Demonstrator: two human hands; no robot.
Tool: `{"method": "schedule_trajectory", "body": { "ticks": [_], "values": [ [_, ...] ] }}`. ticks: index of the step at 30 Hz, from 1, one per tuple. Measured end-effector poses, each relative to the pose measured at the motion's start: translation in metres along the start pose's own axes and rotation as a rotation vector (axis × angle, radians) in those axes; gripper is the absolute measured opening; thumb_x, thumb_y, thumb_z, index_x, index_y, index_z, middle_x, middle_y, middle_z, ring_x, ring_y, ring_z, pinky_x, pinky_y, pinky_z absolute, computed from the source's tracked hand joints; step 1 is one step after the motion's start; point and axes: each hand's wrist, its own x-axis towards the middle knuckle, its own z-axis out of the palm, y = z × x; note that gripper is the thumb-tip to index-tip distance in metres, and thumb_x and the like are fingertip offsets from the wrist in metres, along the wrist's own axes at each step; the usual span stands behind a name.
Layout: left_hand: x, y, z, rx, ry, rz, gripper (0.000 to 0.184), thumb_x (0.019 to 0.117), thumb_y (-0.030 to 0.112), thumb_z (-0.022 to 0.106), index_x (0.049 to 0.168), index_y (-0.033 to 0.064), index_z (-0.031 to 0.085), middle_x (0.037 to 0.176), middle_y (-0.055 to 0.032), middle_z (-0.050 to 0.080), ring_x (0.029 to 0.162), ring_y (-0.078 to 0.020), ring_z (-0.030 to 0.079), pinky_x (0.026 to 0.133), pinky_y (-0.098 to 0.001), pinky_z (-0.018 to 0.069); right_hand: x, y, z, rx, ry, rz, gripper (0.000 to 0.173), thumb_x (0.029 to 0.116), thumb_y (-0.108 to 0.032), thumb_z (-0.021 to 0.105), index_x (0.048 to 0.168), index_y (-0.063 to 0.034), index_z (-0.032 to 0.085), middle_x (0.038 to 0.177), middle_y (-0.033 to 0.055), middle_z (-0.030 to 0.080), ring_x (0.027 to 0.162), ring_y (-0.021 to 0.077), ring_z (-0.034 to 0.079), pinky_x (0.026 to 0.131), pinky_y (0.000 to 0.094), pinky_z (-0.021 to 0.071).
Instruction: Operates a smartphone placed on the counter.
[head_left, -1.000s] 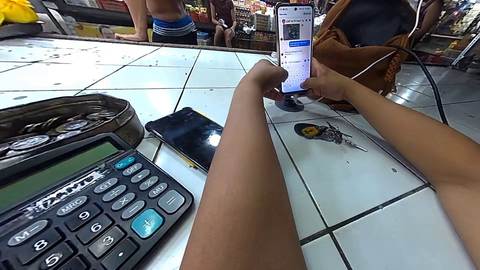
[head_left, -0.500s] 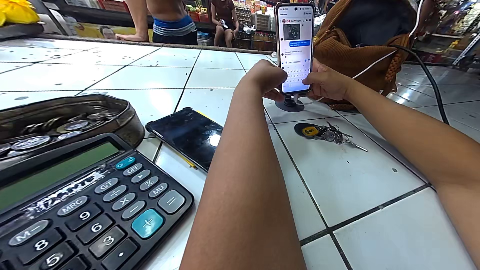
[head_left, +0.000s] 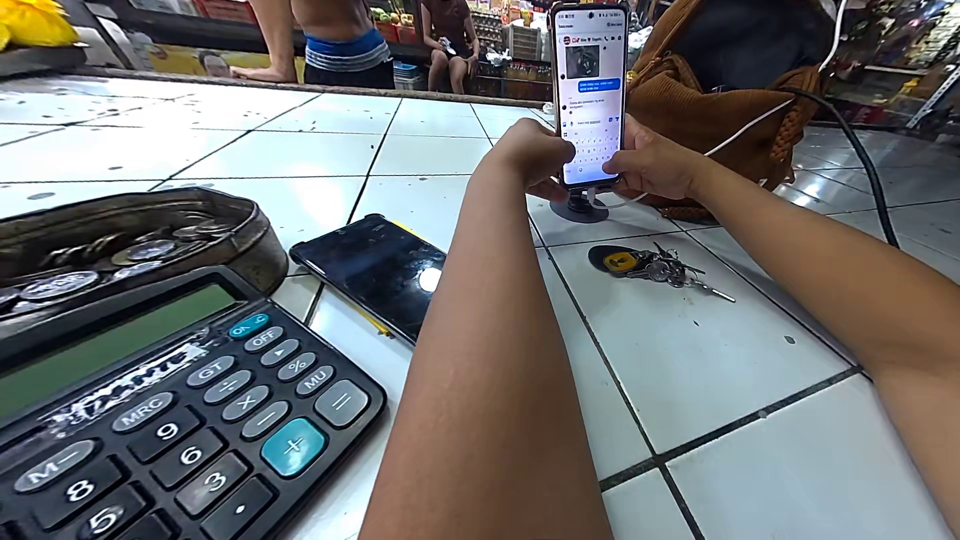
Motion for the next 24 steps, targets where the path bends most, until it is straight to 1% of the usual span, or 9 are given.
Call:
{"method": "schedule_trajectory", "body": {
  "ticks": [3,7,11,14,17,20,24],
  "values": [
    [-0.0001,0.0008,-0.0002,-0.007,-0.004,0.004,0.022,0.1077,0.01,0.047,0.124,-0.0017,0.058,0.101,-0.0145,0.066,0.077,-0.0154,0.071,0.069,-0.0293,0.0608,-0.0005,-0.0009,-0.0004,0.008,-0.003,0.011,0.056,0.0972,0.007,0.042,0.145,-0.0158,0.026,0.123,0.0052,0.059,0.104,0.0136,0.068,0.086,0.0307,0.0597],
    [0.0012,0.0011,0.0,-0.017,0.001,-0.016,0.021,0.1062,0.01,0.048,0.122,-0.0008,0.057,0.095,-0.0127,0.066,0.073,-0.0146,0.071,0.068,-0.0281,0.0604,-0.0009,-0.0013,-0.0001,-0.004,0.0,0.012,0.058,0.0971,0.008,0.043,0.147,-0.0158,0.024,0.124,0.0052,0.059,0.104,0.0133,0.067,0.087,0.0303,0.0595],
    [0.0006,0.0015,0.0002,-0.01,0.003,-0.011,0.02,0.1043,0.007,0.048,0.12,-0.0012,0.058,0.098,-0.0129,0.067,0.075,-0.0147,0.071,0.068,-0.0287,0.0606,-0.0008,-0.0006,0.0015,-0.018,0.022,0.001,0.062,0.0974,0.01,0.053,0.147,-0.0146,0.025,0.123,0.0058,0.06,0.105,0.0139,0.068,0.088,0.0307,0.0597],
    [0.0003,0.0014,0.0001,-0.01,0.004,-0.005,0.021,0.1038,0.006,0.048,0.121,-0.0011,0.058,0.099,-0.0129,0.067,0.076,-0.0148,0.071,0.068,-0.0287,0.0608,0.0011,0.002,0.0012,-0.04,0.036,-0.012,0.065,0.096,0.011,0.056,0.148,-0.0135,0.025,0.124,0.007,0.061,0.104,0.0146,0.069,0.088,0.0308,0.0601],
    [0.0001,0.0014,0.0,-0.011,0.003,-0.015,0.022,0.1038,0.006,0.047,0.122,-0.0009,0.058,0.1,-0.0129,0.067,0.076,-0.0145,0.071,0.068,-0.028,0.0604,0.0012,0.0016,0.0016,-0.046,0.038,-0.01,0.063,0.0974,0.01,0.054,0.148,-0.0132,0.025,0.124,0.0069,0.06,0.104,0.0142,0.068,0.088,0.0306,0.0598],
    [0.0001,0.0013,-0.0001,-0.016,0.001,-0.017,0.021,0.1036,0.006,0.048,0.121,-0.0011,0.058,0.098,-0.0125,0.067,0.075,-0.0142,0.071,0.068,-0.0279,0.0604,-0.0005,0.0009,0.0005,-0.012,0.024,-0.003,0.058,0.0981,0.008,0.048,0.147,-0.0142,0.025,0.123,0.0057,0.059,0.105,0.0137,0.067,0.088,0.0309,0.0594],
    [0.0009,-0.0008,-0.0004,-0.013,-0.004,0.007,0.022,0.1069,0.011,0.048,0.122,-0.0008,0.058,0.094,-0.012,0.067,0.074,-0.0149,0.071,0.068,-0.0293,0.0609,0.0005,0.0015,-0.0011,-0.007,0.007,-0.008,0.059,0.0976,0.007,0.044,0.149,-0.0151,0.024,0.124,0.0053,0.059,0.104,0.0133,0.068,0.087,0.0314,0.0597]
  ]
}}
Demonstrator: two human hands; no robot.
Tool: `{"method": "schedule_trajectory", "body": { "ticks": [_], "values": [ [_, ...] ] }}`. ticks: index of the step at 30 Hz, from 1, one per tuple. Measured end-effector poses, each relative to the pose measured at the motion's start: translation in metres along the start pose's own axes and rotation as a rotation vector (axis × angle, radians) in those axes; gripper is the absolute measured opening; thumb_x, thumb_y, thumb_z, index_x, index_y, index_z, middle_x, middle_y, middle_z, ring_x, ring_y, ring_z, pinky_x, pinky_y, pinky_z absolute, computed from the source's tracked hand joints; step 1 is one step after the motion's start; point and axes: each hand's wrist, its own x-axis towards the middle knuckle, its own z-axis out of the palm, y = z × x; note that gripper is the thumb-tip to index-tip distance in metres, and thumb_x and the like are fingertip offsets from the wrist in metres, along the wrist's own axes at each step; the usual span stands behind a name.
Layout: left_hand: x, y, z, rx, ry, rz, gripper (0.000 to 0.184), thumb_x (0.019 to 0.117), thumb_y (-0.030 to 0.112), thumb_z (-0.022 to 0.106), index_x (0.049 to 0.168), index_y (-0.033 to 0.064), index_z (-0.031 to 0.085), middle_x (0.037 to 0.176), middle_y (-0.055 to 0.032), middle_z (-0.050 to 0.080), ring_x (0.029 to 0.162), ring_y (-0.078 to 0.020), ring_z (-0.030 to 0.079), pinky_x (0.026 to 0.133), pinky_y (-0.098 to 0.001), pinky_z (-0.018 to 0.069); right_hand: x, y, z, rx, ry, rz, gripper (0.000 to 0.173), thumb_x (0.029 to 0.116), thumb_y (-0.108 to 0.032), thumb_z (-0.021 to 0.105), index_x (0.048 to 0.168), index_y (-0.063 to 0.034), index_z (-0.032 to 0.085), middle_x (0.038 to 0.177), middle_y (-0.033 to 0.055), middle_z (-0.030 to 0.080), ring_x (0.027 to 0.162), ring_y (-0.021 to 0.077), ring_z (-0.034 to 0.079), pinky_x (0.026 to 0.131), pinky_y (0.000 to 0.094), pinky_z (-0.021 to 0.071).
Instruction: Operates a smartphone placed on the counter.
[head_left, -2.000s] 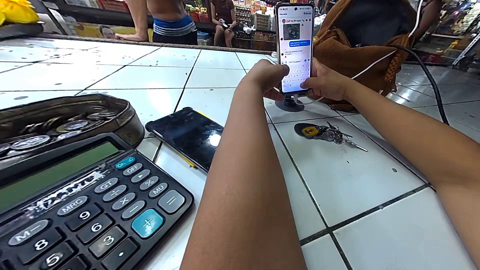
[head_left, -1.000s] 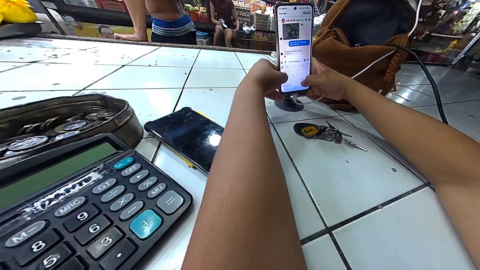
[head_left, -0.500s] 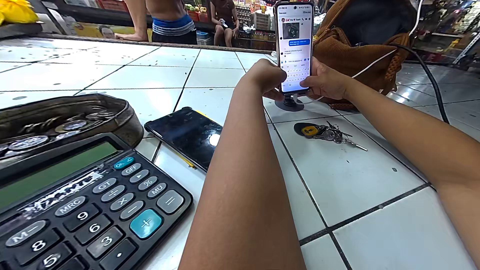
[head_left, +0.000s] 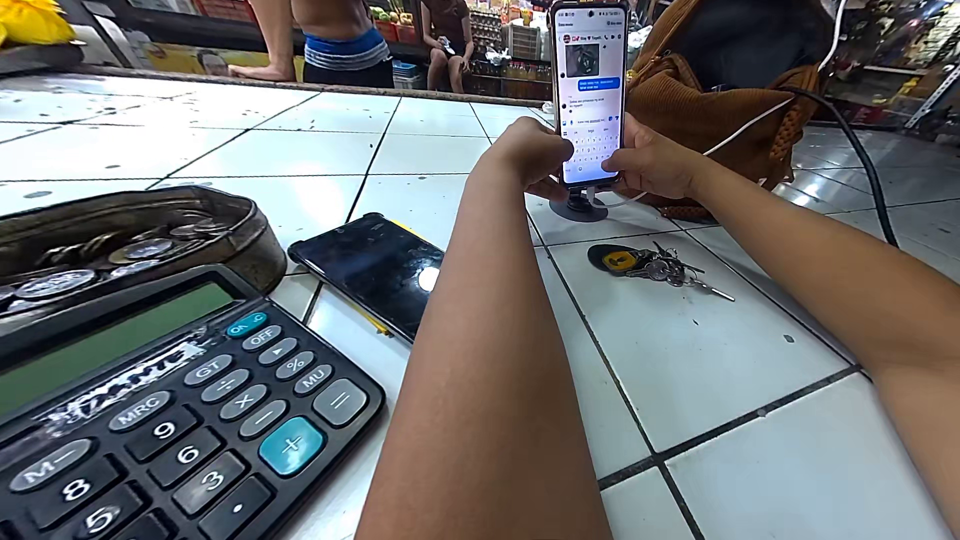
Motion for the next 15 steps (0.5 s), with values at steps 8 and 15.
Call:
{"method": "schedule_trajectory", "body": {
  "ticks": [8,15],
  "values": [
    [-0.0008,0.0016,-0.0003,-0.001,0.004,-0.018,0.023,0.1064,0.013,0.049,0.124,-0.0006,0.058,0.094,-0.0125,0.066,0.073,-0.0151,0.071,0.068,-0.0287,0.0605,-0.0001,-0.0032,0.0041,0.014,0.044,0.036,0.049,0.105,0.001,0.041,0.149,-0.015,0.025,0.122,0.007,0.06,0.102,0.0147,0.069,0.087,0.0316,0.0601],
    [-0.0003,0.0024,-0.0003,-0.008,0.01,-0.026,0.022,0.1067,0.011,0.047,0.122,-0.0008,0.057,0.092,-0.0121,0.066,0.073,-0.0148,0.071,0.067,-0.0285,0.0603,0.0009,-0.0025,0.0013,0.046,0.024,0.038,0.046,0.1069,-0.004,0.036,0.149,-0.0173,0.025,0.122,0.0067,0.061,0.103,0.0157,0.069,0.087,0.0323,0.06]
  ]
}}
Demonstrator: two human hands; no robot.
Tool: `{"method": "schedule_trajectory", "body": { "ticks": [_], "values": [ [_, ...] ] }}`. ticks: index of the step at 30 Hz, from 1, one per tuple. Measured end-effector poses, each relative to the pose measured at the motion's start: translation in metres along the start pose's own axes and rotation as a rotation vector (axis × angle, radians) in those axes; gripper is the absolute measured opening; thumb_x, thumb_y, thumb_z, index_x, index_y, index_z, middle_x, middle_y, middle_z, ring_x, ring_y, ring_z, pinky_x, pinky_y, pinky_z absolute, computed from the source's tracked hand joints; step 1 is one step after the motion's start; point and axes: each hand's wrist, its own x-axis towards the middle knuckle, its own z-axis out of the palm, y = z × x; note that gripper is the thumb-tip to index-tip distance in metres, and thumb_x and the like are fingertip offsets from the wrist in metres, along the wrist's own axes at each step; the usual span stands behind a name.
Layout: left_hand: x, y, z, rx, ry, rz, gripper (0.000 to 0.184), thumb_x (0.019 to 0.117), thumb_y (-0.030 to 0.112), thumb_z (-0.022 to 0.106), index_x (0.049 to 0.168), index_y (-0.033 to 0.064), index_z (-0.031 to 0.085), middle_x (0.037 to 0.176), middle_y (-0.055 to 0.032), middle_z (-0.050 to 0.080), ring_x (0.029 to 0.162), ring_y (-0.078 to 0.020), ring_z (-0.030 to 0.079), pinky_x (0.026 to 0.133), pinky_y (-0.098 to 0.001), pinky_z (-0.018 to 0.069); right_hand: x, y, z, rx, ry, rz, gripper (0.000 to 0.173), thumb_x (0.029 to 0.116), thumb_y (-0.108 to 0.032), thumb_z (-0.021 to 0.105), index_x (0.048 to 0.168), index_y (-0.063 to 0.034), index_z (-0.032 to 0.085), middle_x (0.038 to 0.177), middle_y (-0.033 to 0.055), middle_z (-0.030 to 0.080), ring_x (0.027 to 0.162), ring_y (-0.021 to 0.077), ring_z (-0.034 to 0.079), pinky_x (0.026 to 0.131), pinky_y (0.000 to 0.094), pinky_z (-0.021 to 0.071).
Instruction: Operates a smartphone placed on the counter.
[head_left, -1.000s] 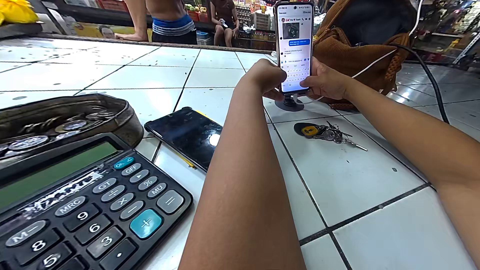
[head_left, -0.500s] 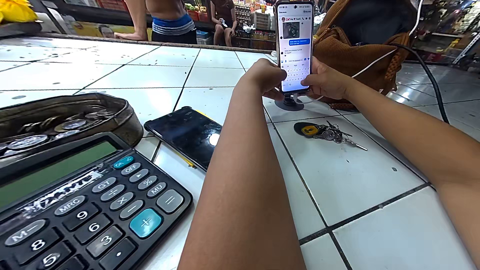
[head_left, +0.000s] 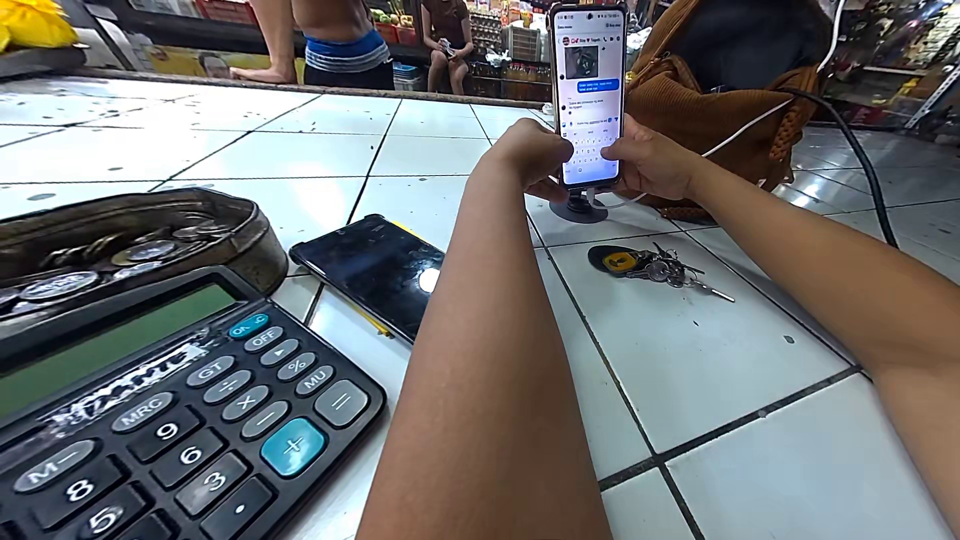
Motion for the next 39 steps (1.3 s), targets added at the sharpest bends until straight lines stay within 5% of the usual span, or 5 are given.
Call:
{"method": "schedule_trajectory", "body": {
  "ticks": [4,14,19,25,39],
  "values": [
    [-0.0002,0.0002,0.0005,0.006,0.002,-0.001,0.022,0.1063,0.01,0.047,0.122,-0.0005,0.057,0.094,-0.0121,0.066,0.073,-0.0146,0.071,0.067,-0.0282,0.0604,-0.0015,0.0008,0.0015,-0.049,0.013,-0.023,0.054,0.1015,0.007,0.046,0.147,-0.014,0.026,0.121,0.0063,0.061,0.102,0.0137,0.069,0.087,0.0306,0.0602],
    [-0.0001,0.0,-0.0003,0.005,-0.01,0.009,0.024,0.1043,0.008,0.048,0.125,-0.0013,0.058,0.102,-0.0144,0.067,0.079,-0.0164,0.071,0.07,-0.0301,0.0609,0.0001,-0.0003,0.0005,0.003,0.027,0.013,0.042,0.1093,-0.015,0.025,0.151,-0.0181,0.024,0.124,0.0077,0.061,0.104,0.0163,0.069,0.087,0.0327,0.0593],
    [-0.0018,0.0008,0.0004,0.009,-0.005,0.007,0.021,0.1043,0.007,0.048,0.121,-0.0016,0.058,0.098,-0.0129,0.067,0.077,-0.0155,0.072,0.07,-0.0295,0.061,-0.0006,0.0022,0.0015,-0.057,0.011,-0.036,0.06,0.0988,0.008,0.049,0.149,-0.0141,0.024,0.122,0.0058,0.06,0.101,0.0133,0.069,0.085,0.0301,0.0602],
    [-0.0009,-0.0017,-0.0005,-0.009,-0.018,0.017,0.023,0.1053,0.01,0.05,0.123,-0.0012,0.058,0.098,-0.0135,0.066,0.077,-0.016,0.071,0.07,-0.0297,0.061,0.0025,0.0045,0.005,-0.036,0.068,-0.042,0.048,0.1066,-0.007,0.046,0.15,-0.0142,0.027,0.122,0.0081,0.062,0.103,0.0171,0.069,0.086,0.0341,0.0607],
    [-0.0008,-0.001,0.0,-0.003,-0.003,0.014,0.023,0.1058,0.011,0.05,0.125,0.0001,0.058,0.099,-0.0139,0.067,0.076,-0.0159,0.072,0.069,-0.0294,0.0612,0.0012,0.0034,0.0055,-0.019,0.056,-0.043,0.044,0.1076,-0.011,0.042,0.149,-0.0156,0.026,0.12,0.0074,0.063,0.101,0.0166,0.07,0.085,0.033,0.0609]
  ]
}}
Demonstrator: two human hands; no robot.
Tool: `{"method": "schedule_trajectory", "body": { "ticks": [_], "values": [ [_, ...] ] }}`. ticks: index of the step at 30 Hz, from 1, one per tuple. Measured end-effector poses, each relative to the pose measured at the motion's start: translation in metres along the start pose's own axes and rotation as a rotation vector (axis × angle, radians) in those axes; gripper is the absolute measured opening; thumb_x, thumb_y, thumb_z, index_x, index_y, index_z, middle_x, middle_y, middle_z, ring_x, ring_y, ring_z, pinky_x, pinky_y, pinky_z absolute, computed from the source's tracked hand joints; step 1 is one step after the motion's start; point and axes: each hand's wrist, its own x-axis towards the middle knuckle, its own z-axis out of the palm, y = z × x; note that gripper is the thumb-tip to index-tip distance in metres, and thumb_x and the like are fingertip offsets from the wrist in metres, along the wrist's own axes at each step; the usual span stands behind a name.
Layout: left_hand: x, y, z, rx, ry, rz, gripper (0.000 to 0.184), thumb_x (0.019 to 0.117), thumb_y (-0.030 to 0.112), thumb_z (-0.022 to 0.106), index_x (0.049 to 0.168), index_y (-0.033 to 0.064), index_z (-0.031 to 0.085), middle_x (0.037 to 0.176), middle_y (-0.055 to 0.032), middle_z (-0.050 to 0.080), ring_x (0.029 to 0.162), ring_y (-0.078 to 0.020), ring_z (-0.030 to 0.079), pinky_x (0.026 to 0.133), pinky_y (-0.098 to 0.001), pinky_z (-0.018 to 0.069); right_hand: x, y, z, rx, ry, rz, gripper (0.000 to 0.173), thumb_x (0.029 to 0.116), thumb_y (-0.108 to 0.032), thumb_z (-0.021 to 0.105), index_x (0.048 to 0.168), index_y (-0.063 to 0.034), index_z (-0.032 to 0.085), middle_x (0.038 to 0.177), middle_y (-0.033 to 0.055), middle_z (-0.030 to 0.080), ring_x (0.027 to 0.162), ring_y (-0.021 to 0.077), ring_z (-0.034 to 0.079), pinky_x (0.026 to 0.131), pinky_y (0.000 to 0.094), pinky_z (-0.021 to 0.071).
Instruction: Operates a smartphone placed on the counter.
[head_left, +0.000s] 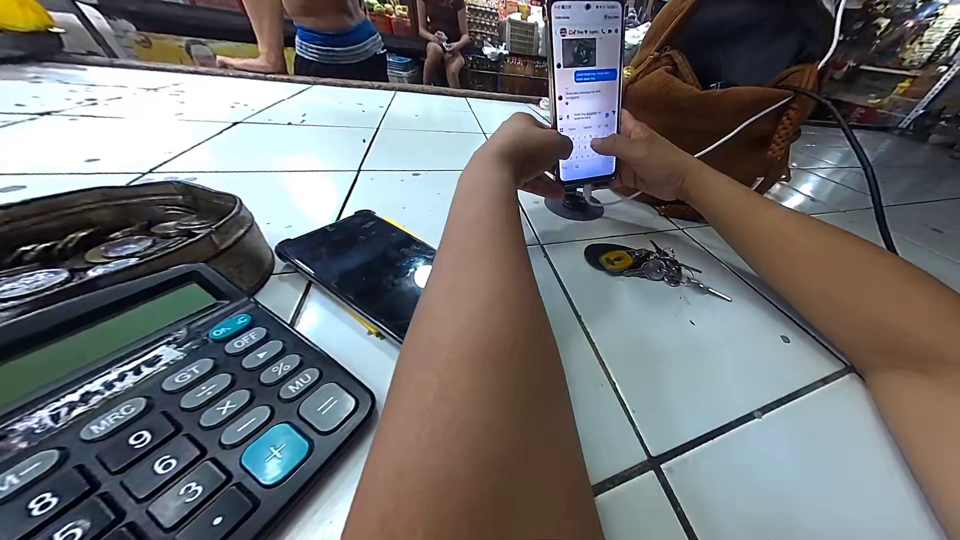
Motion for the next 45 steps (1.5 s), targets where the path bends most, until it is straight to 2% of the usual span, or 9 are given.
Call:
{"method": "schedule_trajectory", "body": {
  "ticks": [7,12,15,18,22,30,34,37,45],
  "values": [
    [0.0,0.0,0.0,-0.005,-0.011,-0.002,0.023,0.1045,0.008,0.049,0.125,-0.0001,0.057,0.103,-0.014,0.066,0.079,-0.0166,0.072,0.071,-0.0306,0.0612,0.004,0.003,-0.003,0.077,0.024,0.032,0.051,0.1127,-0.041,0.013,0.146,-0.0132,0.04,0.125,0.0095,0.065,0.108,0.0203,0.069,0.088,0.0372,0.0593],
    [0.0,0.001,0.001,-0.007,-0.011,-0.01,0.024,0.1041,0.007,0.05,0.126,-0.0007,0.056,0.105,-0.0146,0.065,0.08,-0.0167,0.072,0.071,-0.0303,0.0612,0.005,0.004,-0.005,0.095,0.02,0.039,0.055,0.1121,-0.043,0.01,0.147,-0.0123,0.041,0.127,0.0103,0.065,0.111,0.021,0.068,0.091,0.0387,0.0582],
    [0.001,0.003,0.003,0.017,-0.021,0.004,0.026,0.1029,0.006,0.052,0.127,-0.0007,0.055,0.109,-0.0157,0.064,0.082,-0.0174,0.071,0.072,-0.0306,0.0612,0.003,0.002,-0.002,0.01,0.023,0.021,0.039,0.1119,-0.026,0.027,0.15,-0.0164,0.027,0.123,0.0086,0.063,0.104,0.0185,0.069,0.085,0.0346,0.0598],
    [0.003,0.006,0.005,0.022,-0.026,0.011,0.03,0.1028,0.009,0.053,0.131,-0.0005,0.053,0.113,-0.0168,0.062,0.088,-0.0193,0.069,0.075,-0.0322,0.0597,0.006,0.005,-0.001,-0.025,0.052,-0.002,0.075,0.1017,-0.005,0.054,0.157,-0.0206,0.007,0.132,0.0115,0.055,0.108,0.0219,0.067,0.084,0.0377,0.0613],
    [0.006,0.005,0.006,0.034,-0.017,0.01,0.033,0.1032,0.012,0.054,0.134,-0.001,0.051,0.116,-0.0164,0.059,0.092,-0.0187,0.066,0.079,-0.0315,0.0577,0.011,0.01,0.003,-0.05,0.136,-0.048,0.096,0.0948,0.0,0.063,0.159,-0.0251,-0.004,0.141,0.0151,0.046,0.111,0.0246,0.065,0.08,0.0397,0.0617],
    [0.003,0.006,0.006,0.033,-0.044,-0.018,0.04,0.1036,0.012,0.053,0.142,0.0028,0.046,0.122,-0.0173,0.057,0.094,-0.0197,0.066,0.078,-0.0313,0.0572,0.012,0.013,0.006,-0.085,0.194,-0.059,0.097,0.0964,-0.009,0.067,0.16,-0.0229,-0.004,0.145,0.0168,0.046,0.111,0.026,0.066,0.078,0.0404,0.0622],
    [-0.001,0.007,0.006,0.123,-0.065,-0.032,0.046,0.1046,0.019,0.054,0.148,0.0052,0.044,0.125,-0.0196,0.059,0.1,-0.0268,0.065,0.083,-0.0411,0.0558,0.015,0.017,0.01,-0.204,0.28,-0.132,0.104,0.0938,-0.022,0.075,0.161,-0.013,-0.003,0.149,0.0213,0.043,0.118,0.0236,0.063,0.086,0.0381,0.0598],
    [0.0,0.008,0.009,0.257,-0.093,-0.066,0.041,0.1052,0.024,0.054,0.141,0.0042,0.052,0.12,-0.0186,0.063,0.1,-0.0279,0.066,0.084,-0.0449,0.0547,0.019,0.018,0.016,-0.301,0.375,-0.237,0.112,0.0885,-0.029,0.081,0.159,-0.0021,-0.002,0.152,0.024,0.041,0.129,0.0189,0.057,0.104,0.0334,0.0506],
    [0.005,0.0,0.005,0.628,-0.103,-0.128,0.03,0.1029,0.018,0.059,0.123,-0.0034,0.064,0.117,-0.0214,0.065,0.107,-0.0318,0.064,0.093,-0.0554,0.05,0.03,0.022,0.027,-0.367,0.534,-0.181,0.133,0.0745,-0.038,0.092,0.161,-0.0047,-0.004,0.159,0.028,0.029,0.135,0.0279,0.052,0.107,0.0409,0.0485]
  ]
}}
